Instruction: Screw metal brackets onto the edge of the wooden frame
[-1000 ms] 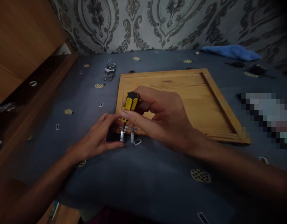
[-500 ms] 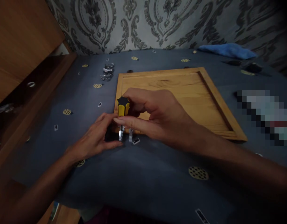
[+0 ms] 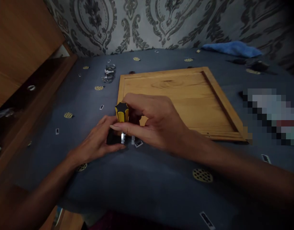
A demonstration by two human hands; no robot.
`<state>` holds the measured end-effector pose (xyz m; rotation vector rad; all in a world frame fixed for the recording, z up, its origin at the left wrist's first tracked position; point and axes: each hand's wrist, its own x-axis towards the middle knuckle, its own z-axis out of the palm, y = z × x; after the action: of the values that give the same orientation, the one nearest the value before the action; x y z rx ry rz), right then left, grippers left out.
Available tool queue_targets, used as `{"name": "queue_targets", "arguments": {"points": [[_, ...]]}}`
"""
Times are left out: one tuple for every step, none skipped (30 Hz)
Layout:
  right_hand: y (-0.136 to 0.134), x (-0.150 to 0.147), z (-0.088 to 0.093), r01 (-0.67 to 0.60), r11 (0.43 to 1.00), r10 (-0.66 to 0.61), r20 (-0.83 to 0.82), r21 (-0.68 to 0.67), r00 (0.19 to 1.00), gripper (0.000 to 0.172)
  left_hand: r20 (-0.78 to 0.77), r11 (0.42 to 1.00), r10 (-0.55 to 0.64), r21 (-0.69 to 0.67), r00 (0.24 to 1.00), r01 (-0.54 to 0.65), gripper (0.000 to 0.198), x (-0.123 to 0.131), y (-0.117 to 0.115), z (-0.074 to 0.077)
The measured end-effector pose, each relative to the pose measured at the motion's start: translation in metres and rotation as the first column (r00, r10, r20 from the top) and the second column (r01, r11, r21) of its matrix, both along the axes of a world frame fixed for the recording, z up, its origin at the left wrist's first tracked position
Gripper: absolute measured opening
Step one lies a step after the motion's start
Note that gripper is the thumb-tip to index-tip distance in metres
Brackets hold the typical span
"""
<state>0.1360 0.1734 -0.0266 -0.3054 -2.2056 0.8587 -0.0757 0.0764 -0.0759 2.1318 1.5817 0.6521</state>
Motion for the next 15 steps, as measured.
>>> {"name": "queue_targets", "arguments": {"points": [[0.0, 0.0, 0.0, 0.006, 1.0, -0.006, 0.001, 0.003, 1.0, 0.025, 0.003, 1.0, 0.0, 0.001, 1.0, 0.0, 0.048, 0.0, 0.0, 0.0], [0.0, -0.001, -0.001, 0.01, 1.0, -0.01, 0.003, -0.004, 1.0, 0.026, 0.006, 1.0, 0.003, -0.001, 1.0, -0.003, 0.049, -0.001, 0.0, -0.001], [0.0, -0.001, -0.001, 0.01, 1.0, -0.01, 0.003, -0.019, 1.0, 0.027, 0.007, 1.0, 0.009, -0.006, 1.0, -0.009, 0.05, -0.001, 0.0, -0.001], [0.0, -0.002, -0.001, 0.006, 0.999, -0.006, 0.003, -0.042, 1.0, 0.027, 0.006, 1.0, 0.015, -0.009, 1.0, -0.015, 0.049, -0.001, 0.0, -0.001], [0.0, -0.002, -0.001, -0.003, 0.997, 0.003, 0.003, -0.071, 1.0, 0.027, 0.005, 1.0, 0.02, -0.012, 1.0, -0.02, 0.049, -0.001, 0.0, -0.001], [0.0, -0.002, -0.001, -0.021, 0.995, 0.021, 0.001, -0.101, 1.0, 0.025, 0.004, 1.0, 0.024, -0.017, 1.0, -0.024, 0.048, -0.001, -0.001, 0.0], [0.001, -0.002, 0.0, -0.048, 0.991, 0.047, -0.006, -0.127, 0.999, 0.023, 0.003, 1.0, 0.024, -0.02, 1.0, -0.024, 0.048, -0.001, -0.001, 0.001], [0.002, -0.001, 0.001, -0.079, 0.985, 0.078, -0.013, -0.151, 0.997, 0.019, 0.0, 0.999, 0.026, -0.023, 1.0, -0.026, 0.047, 0.0, -0.001, 0.002], [0.002, -0.001, 0.002, -0.112, 0.979, 0.111, -0.019, -0.172, 0.994, 0.016, -0.005, 0.999, 0.028, -0.028, 1.0, -0.028, 0.046, 0.0, -0.001, 0.003], [0.003, 0.0, 0.004, -0.147, 0.97, 0.148, -0.013, -0.193, 0.989, 0.013, -0.014, 0.999, 0.029, -0.032, 0.999, -0.029, 0.046, 0.001, -0.001, 0.004], [0.004, 0.001, 0.006, -0.176, 0.961, 0.181, 0.004, -0.213, 0.984, 0.009, -0.028, 0.999, 0.03, -0.035, 0.999, -0.031, 0.044, 0.001, -0.001, 0.005], [0.005, 0.002, 0.008, -0.198, 0.953, 0.209, 0.024, -0.231, 0.978, 0.005, -0.041, 0.999, 0.032, -0.037, 0.999, -0.034, 0.044, 0.001, -0.001, 0.005], [0.005, 0.003, 0.009, -0.209, 0.949, 0.224, 0.04, -0.238, 0.974, 0.009, -0.049, 0.999, 0.035, -0.036, 0.998, -0.036, 0.043, 0.001, -0.001, 0.005], [0.006, 0.003, 0.01, -0.21, 0.95, 0.228, 0.051, -0.229, 0.972, 0.017, -0.054, 0.999, 0.036, -0.036, 0.998, -0.038, 0.043, 0.001, -0.001, 0.005], [0.006, 0.003, 0.01, -0.204, 0.957, 0.219, 0.053, -0.206, 0.974, 0.023, -0.057, 0.999, 0.035, -0.039, 0.998, -0.037, 0.042, 0.001, -0.001, 0.005]]}}
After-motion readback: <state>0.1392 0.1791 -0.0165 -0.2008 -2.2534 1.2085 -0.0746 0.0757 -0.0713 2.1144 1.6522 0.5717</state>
